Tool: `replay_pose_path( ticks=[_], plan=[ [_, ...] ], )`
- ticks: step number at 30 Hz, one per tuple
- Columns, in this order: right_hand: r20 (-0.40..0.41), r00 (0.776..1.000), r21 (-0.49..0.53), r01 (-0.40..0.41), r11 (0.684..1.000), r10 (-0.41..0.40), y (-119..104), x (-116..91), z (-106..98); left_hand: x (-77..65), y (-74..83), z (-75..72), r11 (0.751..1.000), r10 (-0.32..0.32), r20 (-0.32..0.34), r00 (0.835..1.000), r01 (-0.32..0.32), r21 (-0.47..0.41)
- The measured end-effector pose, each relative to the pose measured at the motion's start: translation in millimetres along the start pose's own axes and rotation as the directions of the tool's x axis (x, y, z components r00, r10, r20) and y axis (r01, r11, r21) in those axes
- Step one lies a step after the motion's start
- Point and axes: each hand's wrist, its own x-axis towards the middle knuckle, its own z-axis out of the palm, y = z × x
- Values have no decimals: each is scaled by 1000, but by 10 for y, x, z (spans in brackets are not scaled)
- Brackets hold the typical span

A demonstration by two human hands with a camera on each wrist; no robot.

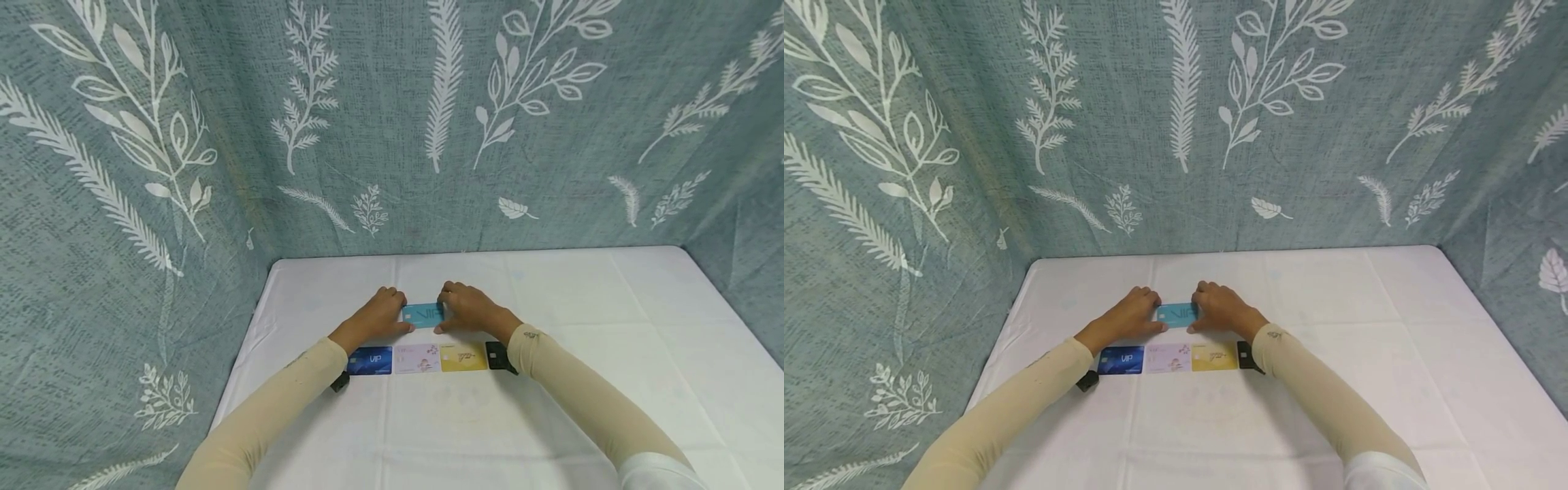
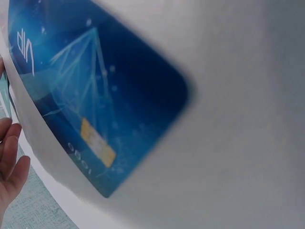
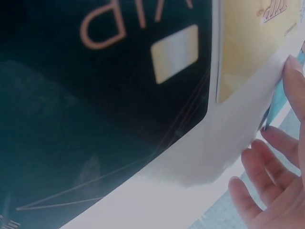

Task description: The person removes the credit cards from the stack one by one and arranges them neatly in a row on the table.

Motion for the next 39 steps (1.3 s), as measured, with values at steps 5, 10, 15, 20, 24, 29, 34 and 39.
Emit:
replay_pose_path(
  ticks=[5,10,15,20,24,29,34,39],
  plan=[
    [-8,1000,-4,13,1000,-13,-7,6,23,-9,6,-4,1000,3,0,1000,-3,-13],
    [-27,999,-7,34,999,-34,-31,-3,29,-23,13,-9,1000,5,-2,1000,-5,-24],
    [-42,998,-8,49,999,-49,-50,-30,15,-41,12,0,999,18,-2,1000,-18,-26],
    [-53,997,-6,50,999,-50,-55,-45,8,-47,5,-6,999,29,6,1000,-29,-14],
    [-53,997,-9,49,999,-49,-56,-43,9,-40,-5,-11,999,41,0,999,-41,5],
    [-51,998,-5,48,999,-48,-61,-46,12,-44,-9,-15,998,55,-15,998,-54,23],
    [-46,998,2,41,999,-41,-69,-45,23,-48,-11,-9,997,58,-24,998,-56,44],
    [-45,998,12,35,999,-34,-79,-56,9,-60,-1,-19,996,56,-29,998,-54,71]
  ],
)
